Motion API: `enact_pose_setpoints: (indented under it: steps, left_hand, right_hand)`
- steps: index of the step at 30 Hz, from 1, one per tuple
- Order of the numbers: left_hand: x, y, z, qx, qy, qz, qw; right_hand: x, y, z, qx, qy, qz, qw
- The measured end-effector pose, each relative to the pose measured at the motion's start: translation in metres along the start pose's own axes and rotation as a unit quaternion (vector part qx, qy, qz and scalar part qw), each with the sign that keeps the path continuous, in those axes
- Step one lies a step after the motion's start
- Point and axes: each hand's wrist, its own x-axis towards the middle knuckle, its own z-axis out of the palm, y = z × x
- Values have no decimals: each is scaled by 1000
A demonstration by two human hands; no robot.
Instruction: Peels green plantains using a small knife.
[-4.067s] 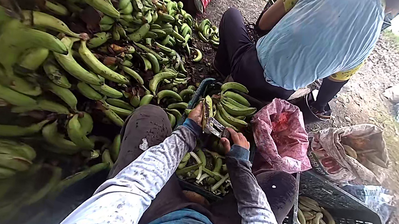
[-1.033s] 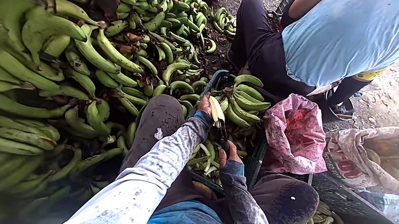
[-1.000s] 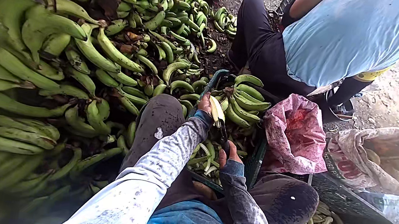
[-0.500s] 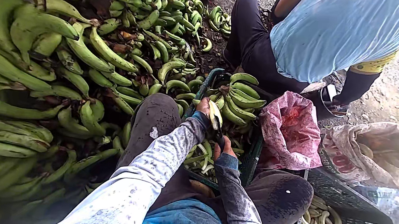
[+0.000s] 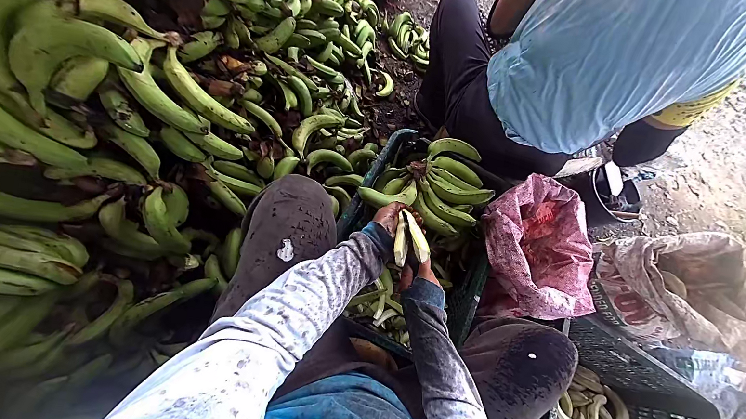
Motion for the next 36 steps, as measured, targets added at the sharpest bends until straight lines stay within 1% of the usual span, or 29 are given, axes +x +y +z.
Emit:
enact_pose_setpoints:
  steps: [2,4,5,7,10,12,14,15,17,20,21,22,23,24,25,26,28,29,30,31,32,33,34,35,36]
  left_hand:
    - [1,-2,0,28,-4,22,999]
    - [-2,-3,2,48,-13,42,998]
    - [-5,-4,2,53,-11,50,997]
    - [-9,-4,3,75,-7,62,995]
    - [-12,-2,3,127,-5,57,990]
    - [-8,0,0,138,-21,48,989]
    - [3,-2,-4,111,-38,29,993]
    - [2,-1,-5,125,-52,30,990]
    - [-9,4,-11,241,-86,63,965]
    - [-10,1,-12,314,-89,93,941]
    - [-8,-2,-10,292,-79,93,949]
    - [-3,-7,-7,231,-69,88,967]
    - [1,-12,-6,181,-73,89,977]
    - [4,-17,-7,149,-79,98,981]
    - [5,-21,-4,122,-67,107,984]
    - [4,-23,-2,113,-54,115,985]
    - [-2,-22,-1,161,-35,134,977]
    - [-12,-19,0,205,-33,143,968]
    - [-21,-15,2,239,-27,146,960]
    - [-26,-14,4,258,-20,151,954]
    - [-30,-13,6,269,-15,159,950]
    - [-32,-14,7,277,-14,168,946]
    - [-32,-15,7,283,-16,178,942]
    - [-29,-18,6,280,-24,188,941]
    - [-23,-23,4,261,-38,199,944]
  right_hand:
    - [1,-1,-2,-1,-6,14,1000]
    - [0,-9,-10,-34,-39,59,997]
    - [1,-11,-11,-41,-42,69,996]
    - [3,-7,-9,-32,-37,59,997]
    - [8,2,-4,5,-19,28,999]
    - [6,1,-5,4,-22,35,999]
    - [3,-2,-7,-7,-25,38,999]
    - [2,-1,-7,-14,-22,31,999]
    - [3,1,-7,-21,-20,21,999]
    - [5,0,-9,-19,-34,29,999]
    - [7,0,-9,-20,-41,33,998]
    - [11,2,-7,-16,-43,36,998]
    - [13,3,-6,-12,-41,42,998]
    - [15,5,-4,-8,-39,50,998]
    - [16,6,-3,-1,-38,54,998]
    - [16,7,-3,-2,-41,60,997]
    - [12,-1,-10,-31,-77,79,993]
    - [6,-3,-7,-55,-55,66,995]
    - [5,15,19,-55,107,-16,993]
    - [4,23,33,-47,231,-77,969]
    - [-18,-3,3,-38,122,-5,992]
    - [-35,-29,-27,-38,20,59,997]
    - [-44,-45,-43,-38,-31,96,994]
    - [-51,-53,-51,-39,-55,107,992]
    - [-51,-53,-52,-39,-55,96,993]
